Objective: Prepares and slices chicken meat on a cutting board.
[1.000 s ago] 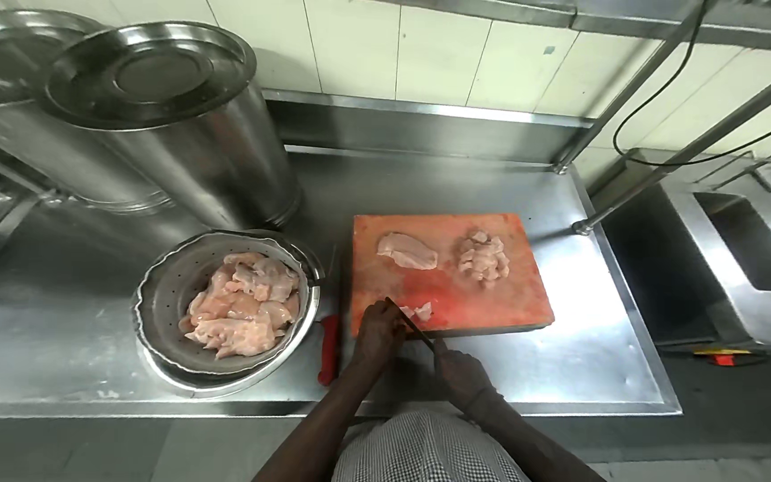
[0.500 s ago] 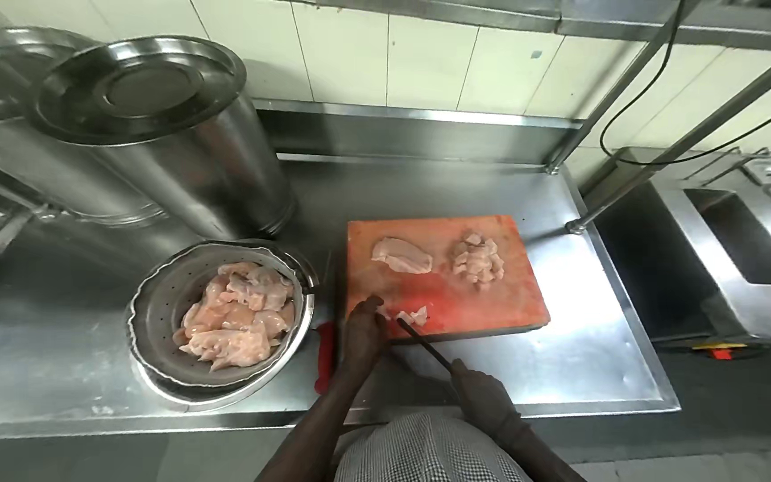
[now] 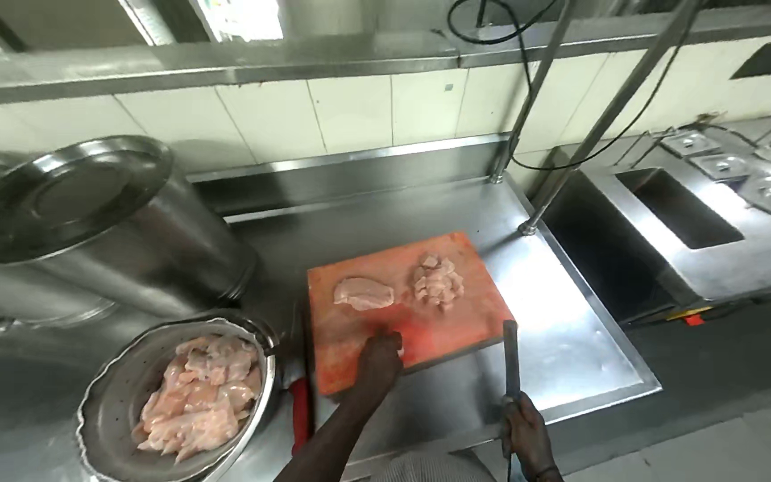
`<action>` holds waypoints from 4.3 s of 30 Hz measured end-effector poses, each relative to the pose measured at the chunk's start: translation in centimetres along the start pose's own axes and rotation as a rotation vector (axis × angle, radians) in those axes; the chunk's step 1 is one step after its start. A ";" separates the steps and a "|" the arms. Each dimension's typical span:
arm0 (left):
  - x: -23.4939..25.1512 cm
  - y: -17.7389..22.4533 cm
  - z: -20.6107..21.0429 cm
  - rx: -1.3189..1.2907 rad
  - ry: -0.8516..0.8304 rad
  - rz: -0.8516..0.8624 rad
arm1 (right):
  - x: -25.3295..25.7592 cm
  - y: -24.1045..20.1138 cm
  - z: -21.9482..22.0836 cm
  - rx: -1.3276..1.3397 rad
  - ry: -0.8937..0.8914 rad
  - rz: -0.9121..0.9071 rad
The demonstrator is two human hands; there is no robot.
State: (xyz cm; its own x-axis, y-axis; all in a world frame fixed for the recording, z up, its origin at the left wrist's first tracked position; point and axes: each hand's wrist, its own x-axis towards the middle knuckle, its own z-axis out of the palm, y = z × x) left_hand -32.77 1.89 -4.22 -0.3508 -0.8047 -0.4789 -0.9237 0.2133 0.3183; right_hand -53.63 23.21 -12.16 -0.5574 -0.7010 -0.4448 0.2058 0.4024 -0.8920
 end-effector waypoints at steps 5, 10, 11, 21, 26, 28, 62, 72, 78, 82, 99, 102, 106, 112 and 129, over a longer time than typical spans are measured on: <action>1.0 3.9 -3.0 0.021 -0.052 0.126 | 0.1 0.0 -0.2 0.103 -0.030 0.023; 4.7 6.6 -7.6 -0.276 0.097 0.369 | 0.3 0.2 -0.5 0.083 -0.048 0.035; 5.6 6.7 -8.4 -0.403 0.122 0.421 | 0.4 0.3 -0.5 0.083 -0.051 0.030; 8.9 -0.1 -10.0 -0.143 0.220 0.087 | 0.4 0.5 -0.6 0.093 -0.057 0.012; 8.8 -6.7 -8.9 -0.180 0.259 -0.221 | 0.4 0.5 -0.7 0.077 -0.058 0.008; 8.6 -7.4 -8.8 -0.283 0.252 -0.158 | 0.4 0.4 -0.6 0.076 -0.066 0.015; 4.0 -11.6 0.7 -0.431 0.793 0.232 | -0.1 -7.1 5.6 -0.702 -0.365 -0.119; 3.7 -11.6 0.5 -0.483 0.735 0.229 | -0.2 -14.3 20.0 -1.399 -0.514 -0.229; 3.4 -11.6 -0.1 -0.441 0.633 0.171 | -0.4 -14.1 22.3 -1.515 -0.477 -0.182; 3.7 -11.8 0.1 -0.439 0.648 0.190 | 0.1 -14.3 24.2 -1.540 -0.454 -0.159; 4.1 -11.7 1.1 -0.419 0.829 0.191 | -4.4 -9.9 19.4 -1.619 -0.441 -0.164; 4.1 -11.8 0.8 -0.468 0.788 0.170 | -9.4 -15.3 18.9 -1.648 -0.554 0.126; 3.9 -11.7 -0.5 -0.506 0.603 0.117 | -9.2 -13.5 13.9 -1.615 -0.585 0.197; 2.4 -11.0 -2.4 -0.537 0.371 0.117 | -4.4 -3.6 3.1 -1.111 -0.376 -0.147; 2.2 -7.6 -10.8 -0.695 0.544 -0.015 | -1.5 1.6 -0.3 -0.032 -0.100 0.005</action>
State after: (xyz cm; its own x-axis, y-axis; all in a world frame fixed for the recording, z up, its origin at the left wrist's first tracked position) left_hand -24.91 -7.51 1.12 -0.0542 -0.9947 -0.0874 -0.5627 -0.0418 0.8256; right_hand -52.73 25.03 -12.88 -0.4734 -0.7535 -0.4562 0.1812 0.4235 -0.8876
